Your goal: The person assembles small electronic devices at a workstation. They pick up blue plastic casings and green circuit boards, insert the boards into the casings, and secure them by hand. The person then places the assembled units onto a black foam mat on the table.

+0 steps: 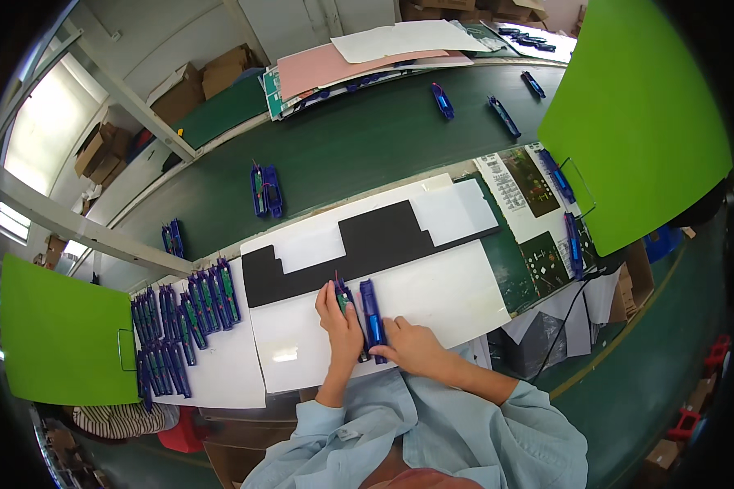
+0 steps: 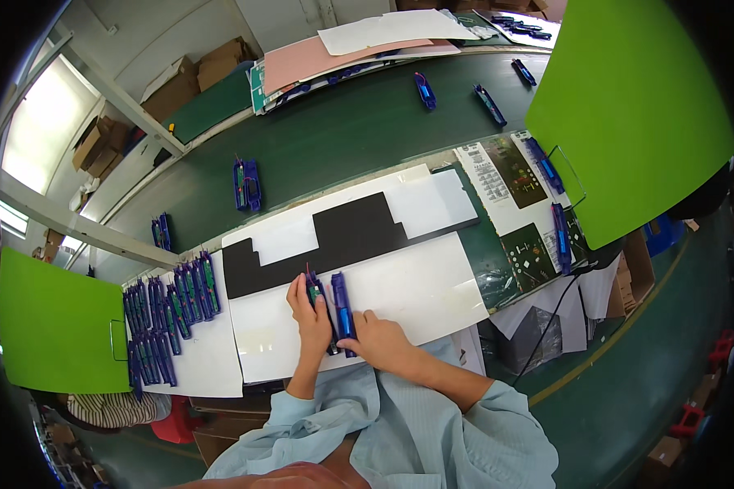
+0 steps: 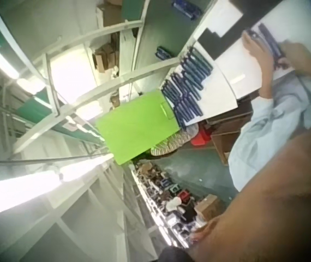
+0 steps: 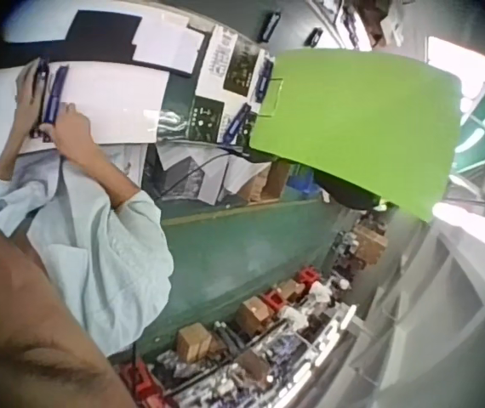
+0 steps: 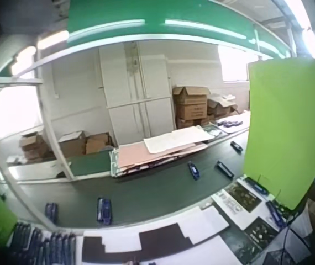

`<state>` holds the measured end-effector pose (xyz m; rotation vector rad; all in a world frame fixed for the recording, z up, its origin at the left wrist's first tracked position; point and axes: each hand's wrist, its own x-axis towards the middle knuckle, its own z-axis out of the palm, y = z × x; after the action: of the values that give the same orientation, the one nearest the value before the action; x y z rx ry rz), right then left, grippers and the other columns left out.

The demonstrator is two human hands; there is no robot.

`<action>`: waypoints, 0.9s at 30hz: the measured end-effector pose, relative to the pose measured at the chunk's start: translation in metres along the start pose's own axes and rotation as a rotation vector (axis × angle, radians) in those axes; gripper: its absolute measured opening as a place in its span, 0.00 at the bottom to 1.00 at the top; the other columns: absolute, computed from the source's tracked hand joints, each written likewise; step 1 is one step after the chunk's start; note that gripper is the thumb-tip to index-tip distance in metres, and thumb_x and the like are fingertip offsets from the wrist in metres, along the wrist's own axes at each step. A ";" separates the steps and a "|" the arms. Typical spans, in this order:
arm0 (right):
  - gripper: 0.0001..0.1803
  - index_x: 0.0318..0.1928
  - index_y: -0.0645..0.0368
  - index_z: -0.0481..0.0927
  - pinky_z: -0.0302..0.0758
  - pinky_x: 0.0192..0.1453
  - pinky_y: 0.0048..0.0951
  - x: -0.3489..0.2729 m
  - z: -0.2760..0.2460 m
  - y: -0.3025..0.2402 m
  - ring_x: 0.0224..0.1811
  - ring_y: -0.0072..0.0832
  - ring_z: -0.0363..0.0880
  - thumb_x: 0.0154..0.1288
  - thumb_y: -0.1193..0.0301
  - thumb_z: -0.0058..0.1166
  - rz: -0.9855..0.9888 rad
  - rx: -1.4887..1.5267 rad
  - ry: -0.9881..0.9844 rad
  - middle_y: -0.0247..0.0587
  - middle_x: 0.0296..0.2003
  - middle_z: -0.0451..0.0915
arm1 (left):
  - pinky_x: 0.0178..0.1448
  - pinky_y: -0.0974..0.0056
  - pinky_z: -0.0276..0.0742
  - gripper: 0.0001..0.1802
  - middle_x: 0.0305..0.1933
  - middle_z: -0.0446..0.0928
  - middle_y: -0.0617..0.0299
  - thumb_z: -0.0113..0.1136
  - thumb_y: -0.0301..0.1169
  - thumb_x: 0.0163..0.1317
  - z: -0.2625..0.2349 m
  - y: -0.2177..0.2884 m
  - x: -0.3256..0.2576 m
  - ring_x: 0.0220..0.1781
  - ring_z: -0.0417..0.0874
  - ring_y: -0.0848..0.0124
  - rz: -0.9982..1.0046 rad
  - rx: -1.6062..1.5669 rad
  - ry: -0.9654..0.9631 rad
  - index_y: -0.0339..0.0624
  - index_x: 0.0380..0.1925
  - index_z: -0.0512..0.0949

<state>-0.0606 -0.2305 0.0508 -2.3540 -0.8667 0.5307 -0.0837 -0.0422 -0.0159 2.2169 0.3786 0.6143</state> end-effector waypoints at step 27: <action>0.08 0.47 0.62 0.83 0.79 0.47 0.33 0.105 -0.091 0.160 0.40 0.31 0.81 0.69 0.78 0.66 -0.080 0.221 0.503 0.42 0.40 0.79 | 0.80 0.46 0.59 0.39 0.79 0.70 0.52 0.76 0.48 0.61 0.111 0.049 0.104 0.83 0.64 0.53 0.450 0.249 -0.333 0.48 0.70 0.78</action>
<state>0.1363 -0.2934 0.0018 -2.0986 -0.6258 -0.0096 0.0667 -0.0951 -0.0102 2.6124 -0.2355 0.4284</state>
